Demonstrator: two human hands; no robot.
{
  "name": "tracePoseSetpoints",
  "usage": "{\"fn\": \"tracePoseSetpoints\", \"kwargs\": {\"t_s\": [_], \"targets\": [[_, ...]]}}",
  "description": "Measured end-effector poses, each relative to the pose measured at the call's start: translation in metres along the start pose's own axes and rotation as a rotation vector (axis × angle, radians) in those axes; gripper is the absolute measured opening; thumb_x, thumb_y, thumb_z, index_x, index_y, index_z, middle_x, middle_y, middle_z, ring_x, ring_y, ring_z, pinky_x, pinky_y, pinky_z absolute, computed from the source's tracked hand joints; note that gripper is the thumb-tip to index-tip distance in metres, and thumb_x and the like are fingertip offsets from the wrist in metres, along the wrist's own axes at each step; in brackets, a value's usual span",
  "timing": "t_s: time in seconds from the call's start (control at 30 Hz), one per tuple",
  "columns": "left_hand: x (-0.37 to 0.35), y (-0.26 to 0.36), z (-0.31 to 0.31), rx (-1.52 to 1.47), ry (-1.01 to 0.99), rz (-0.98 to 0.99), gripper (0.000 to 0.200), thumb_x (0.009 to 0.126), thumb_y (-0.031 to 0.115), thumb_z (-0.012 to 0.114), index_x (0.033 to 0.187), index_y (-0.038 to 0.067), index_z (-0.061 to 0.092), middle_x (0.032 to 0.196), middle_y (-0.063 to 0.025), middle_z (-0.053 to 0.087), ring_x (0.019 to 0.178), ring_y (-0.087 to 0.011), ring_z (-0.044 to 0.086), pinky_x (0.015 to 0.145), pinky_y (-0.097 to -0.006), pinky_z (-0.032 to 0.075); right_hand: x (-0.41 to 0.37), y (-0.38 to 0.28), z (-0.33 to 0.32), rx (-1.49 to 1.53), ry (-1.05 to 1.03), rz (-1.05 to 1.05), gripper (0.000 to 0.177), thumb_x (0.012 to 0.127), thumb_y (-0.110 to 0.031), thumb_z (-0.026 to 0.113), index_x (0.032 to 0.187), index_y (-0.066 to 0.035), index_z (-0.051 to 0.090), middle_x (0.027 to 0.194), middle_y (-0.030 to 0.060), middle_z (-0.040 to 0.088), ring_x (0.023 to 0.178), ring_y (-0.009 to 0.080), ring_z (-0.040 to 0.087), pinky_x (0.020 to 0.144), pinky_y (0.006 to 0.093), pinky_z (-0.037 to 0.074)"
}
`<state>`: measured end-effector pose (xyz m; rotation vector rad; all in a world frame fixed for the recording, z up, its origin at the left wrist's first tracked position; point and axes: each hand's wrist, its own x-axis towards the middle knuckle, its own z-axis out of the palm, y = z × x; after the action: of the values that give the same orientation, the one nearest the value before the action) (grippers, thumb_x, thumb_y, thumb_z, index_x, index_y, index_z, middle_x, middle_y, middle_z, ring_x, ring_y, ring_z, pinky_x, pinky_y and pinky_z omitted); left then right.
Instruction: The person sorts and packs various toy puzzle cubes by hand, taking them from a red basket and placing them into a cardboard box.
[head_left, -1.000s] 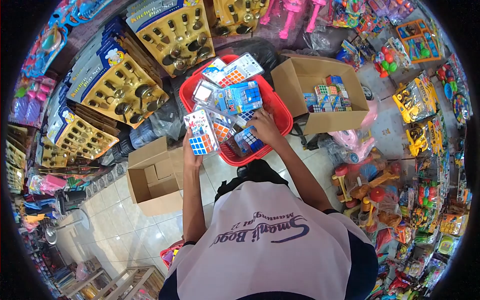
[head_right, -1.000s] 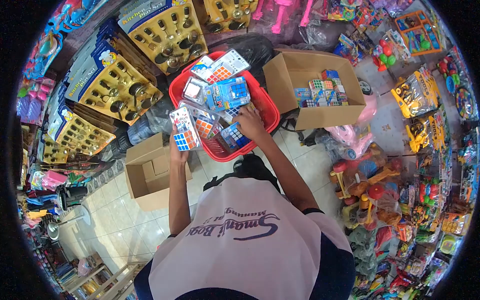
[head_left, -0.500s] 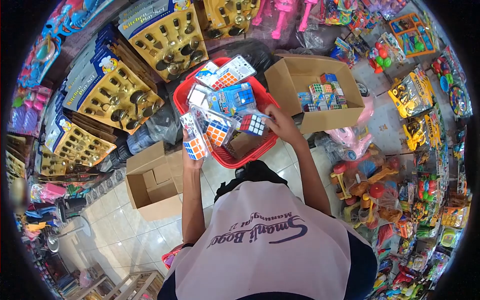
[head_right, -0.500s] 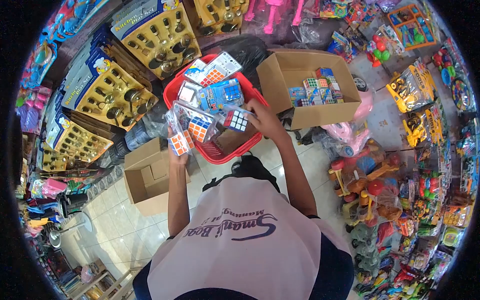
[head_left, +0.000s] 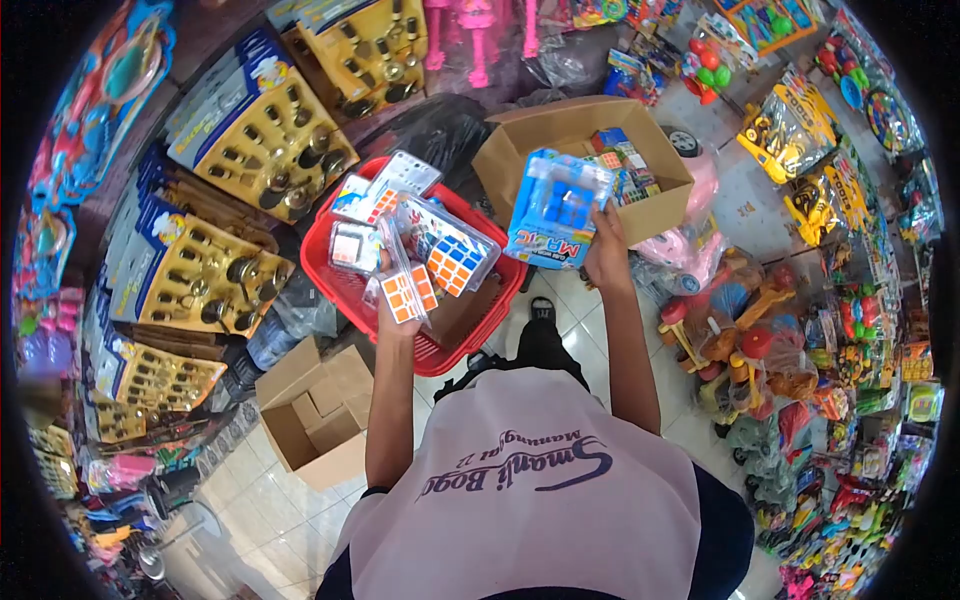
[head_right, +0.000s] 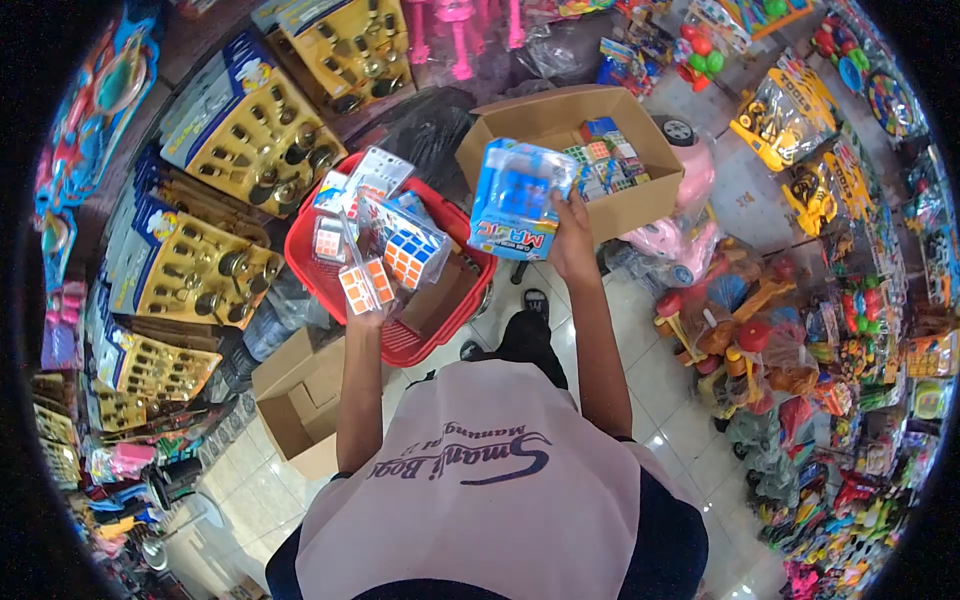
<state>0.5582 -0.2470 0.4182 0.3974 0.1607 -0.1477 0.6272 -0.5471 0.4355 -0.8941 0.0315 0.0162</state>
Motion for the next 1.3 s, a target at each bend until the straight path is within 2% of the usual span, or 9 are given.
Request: {"fn": "tracePoseSetpoints", "kwargs": {"t_s": [0.07, 0.2, 0.4, 0.5, 0.57, 0.67, 0.9, 0.93, 1.3], "targets": [[0.019, -0.006, 0.002, -0.057, -0.116, -0.091, 0.052, 0.087, 0.057, 0.048, 0.101, 0.008, 0.060, 0.074, -0.0119, 0.065, 0.068, -0.0260, 0.066, 0.066, -0.0421, 0.057, 0.012, -0.009, -0.021, 0.082, 0.074, -0.042, 0.038, 0.096, -0.012, 0.046, 0.132, -0.003, 0.037, 0.122, 0.0085, 0.053, 0.110, 0.0190, 0.054, 0.095, 0.0355, 0.044], [0.056, -0.031, 0.007, 0.030, 0.099, -0.106, 0.053, 0.088, 0.058, 0.048, 0.095, 0.006, 0.060, 0.072, -0.0101, 0.064, 0.063, -0.0233, 0.064, 0.059, -0.0379, 0.055, 0.050, -0.026, -0.080, 0.086, 0.108, -0.077, 0.040, 0.093, -0.006, 0.045, 0.132, -0.001, 0.037, 0.122, 0.0095, 0.053, 0.110, 0.0199, 0.054, 0.096, 0.0364, 0.043], [0.131, -0.077, 0.024, 0.138, 0.106, -0.059, 0.050, 0.089, 0.057, 0.047, 0.091, 0.008, 0.059, 0.071, -0.0059, 0.064, 0.062, -0.0176, 0.064, 0.054, -0.0320, 0.053, 0.107, -0.055, -0.155, -0.052, 0.105, 0.061, 0.034, 0.091, -0.007, 0.048, 0.124, 0.000, 0.046, 0.113, 0.0097, 0.059, 0.105, 0.0193, 0.057, 0.094, 0.0337, 0.045], [0.171, -0.102, 0.021, 0.034, 0.058, -0.051, 0.045, 0.092, 0.051, 0.045, 0.112, 0.013, 0.058, 0.079, -0.0083, 0.067, 0.067, -0.0227, 0.065, 0.061, -0.0379, 0.056, 0.142, -0.064, -0.189, -0.181, 0.224, 0.121, 0.033, 0.090, -0.007, 0.054, 0.122, 0.000, 0.049, 0.109, 0.0084, 0.060, 0.101, 0.0154, 0.057, 0.090, 0.0294, 0.045], [0.191, -0.117, 0.025, 0.045, 0.103, 0.001, 0.045, 0.092, 0.051, 0.045, 0.104, 0.011, 0.061, 0.085, -0.0101, 0.067, 0.077, -0.0246, 0.065, 0.075, -0.0443, 0.054, 0.170, -0.056, -0.224, -0.347, 0.161, 0.043, 0.024, 0.089, -0.007, 0.057, 0.112, -0.002, 0.053, 0.103, 0.0067, 0.061, 0.095, 0.0142, 0.057, 0.084, 0.0292, 0.046], [0.210, -0.140, 0.043, 0.196, 0.331, 0.102, 0.048, 0.091, 0.052, 0.048, 0.100, 0.006, 0.059, 0.078, -0.0055, 0.064, 0.067, -0.0170, 0.063, 0.059, -0.0304, 0.053, 0.213, -0.055, -0.258, -0.591, 0.026, 0.012, 0.017, 0.089, -0.009, 0.058, 0.103, -0.001, 0.054, 0.096, 0.0060, 0.061, 0.087, 0.0129, 0.056, 0.075, 0.0283, 0.045], [0.217, -0.164, 0.039, 0.164, 0.462, 0.146, 0.048, 0.091, 0.051, 0.048, 0.106, 0.006, 0.056, 0.085, -0.0072, 0.064, 0.073, -0.0180, 0.063, 0.064, -0.0317, 0.052, 0.267, -0.039, -0.250, -1.327, -0.147, 0.038, 0.019, 0.086, -0.016, 0.059, 0.083, 0.001, 0.051, 0.071, 0.0145, 0.054, 0.064, 0.0207, 0.054, 0.059, 0.0347, 0.043], [0.218, -0.166, 0.039, 0.164, 0.515, 0.165, 0.047, 0.091, 0.050, 0.048, 0.107, 0.006, 0.056, 0.085, -0.0074, 0.064, 0.073, -0.0183, 0.063, 0.065, -0.0321, 0.052, 0.272, -0.025, -0.252, -1.227, -0.239, -0.054, 0.020, 0.083, -0.018, 0.060, 0.079, 0.000, 0.052, 0.068, 0.0195, 0.054, 0.062, 0.0302, 0.057, 0.057, 0.0399, 0.043], [0.229, -0.168, 0.035, 0.052, 0.455, 0.137, 0.052, 0.091, 0.053, 0.046, 0.107, 0.004, 0.056, 0.088, -0.0108, 0.065, 0.076, -0.0221, 0.064, 0.068, -0.0350, 0.053, 0.273, 0.097, -0.219, -1.701, -0.554, 0.015, 0.015, 0.071, -0.012, 0.063, 0.082, -0.002, 0.060, 0.082, 0.0186, 0.063, 0.079, 0.0375, 0.061, 0.071, 0.0468, 0.051]]}}
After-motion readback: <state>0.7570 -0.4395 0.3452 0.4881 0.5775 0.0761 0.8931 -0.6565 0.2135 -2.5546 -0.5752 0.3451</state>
